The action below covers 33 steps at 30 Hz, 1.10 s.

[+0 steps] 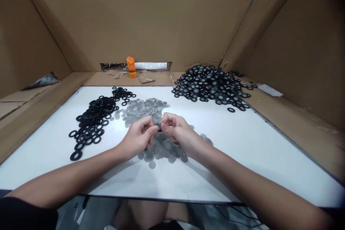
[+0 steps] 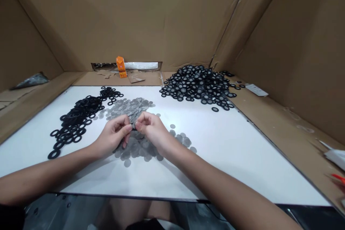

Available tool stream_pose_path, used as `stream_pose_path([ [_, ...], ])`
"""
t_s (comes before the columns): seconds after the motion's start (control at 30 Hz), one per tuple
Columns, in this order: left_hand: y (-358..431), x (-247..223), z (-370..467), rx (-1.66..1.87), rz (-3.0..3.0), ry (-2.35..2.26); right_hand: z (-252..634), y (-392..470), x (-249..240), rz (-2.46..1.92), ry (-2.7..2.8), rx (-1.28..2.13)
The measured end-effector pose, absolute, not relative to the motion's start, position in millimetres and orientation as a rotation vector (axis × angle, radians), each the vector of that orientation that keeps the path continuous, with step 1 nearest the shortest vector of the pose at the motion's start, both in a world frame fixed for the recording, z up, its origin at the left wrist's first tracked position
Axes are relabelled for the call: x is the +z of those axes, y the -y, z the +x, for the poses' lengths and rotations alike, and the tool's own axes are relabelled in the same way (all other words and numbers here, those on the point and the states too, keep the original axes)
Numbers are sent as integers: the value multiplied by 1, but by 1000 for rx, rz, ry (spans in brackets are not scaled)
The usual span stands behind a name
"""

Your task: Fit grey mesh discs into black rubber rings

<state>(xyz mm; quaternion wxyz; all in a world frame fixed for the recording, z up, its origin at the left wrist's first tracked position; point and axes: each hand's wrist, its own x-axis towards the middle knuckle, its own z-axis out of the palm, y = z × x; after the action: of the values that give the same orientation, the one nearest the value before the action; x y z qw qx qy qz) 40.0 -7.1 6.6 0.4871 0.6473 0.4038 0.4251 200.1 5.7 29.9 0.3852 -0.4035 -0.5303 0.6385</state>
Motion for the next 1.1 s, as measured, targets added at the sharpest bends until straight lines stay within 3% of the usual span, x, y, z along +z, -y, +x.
stream_pose_path([
  [0.17, 6, 7, 36, 1026, 1591, -987, 202, -5, 33, -1011, 1312, 1706],
  [0.43, 8, 6, 35, 1008, 1579, -977, 201, -8, 24, -1001, 1389, 1452],
  [0.87, 7, 5, 33, 990, 1622, -993, 205, -11, 25, -1062, 1620, 1453],
  [1.1, 7, 8, 38, 960, 1774, -1068, 207, -8, 23, -1082, 1816, 1242],
])
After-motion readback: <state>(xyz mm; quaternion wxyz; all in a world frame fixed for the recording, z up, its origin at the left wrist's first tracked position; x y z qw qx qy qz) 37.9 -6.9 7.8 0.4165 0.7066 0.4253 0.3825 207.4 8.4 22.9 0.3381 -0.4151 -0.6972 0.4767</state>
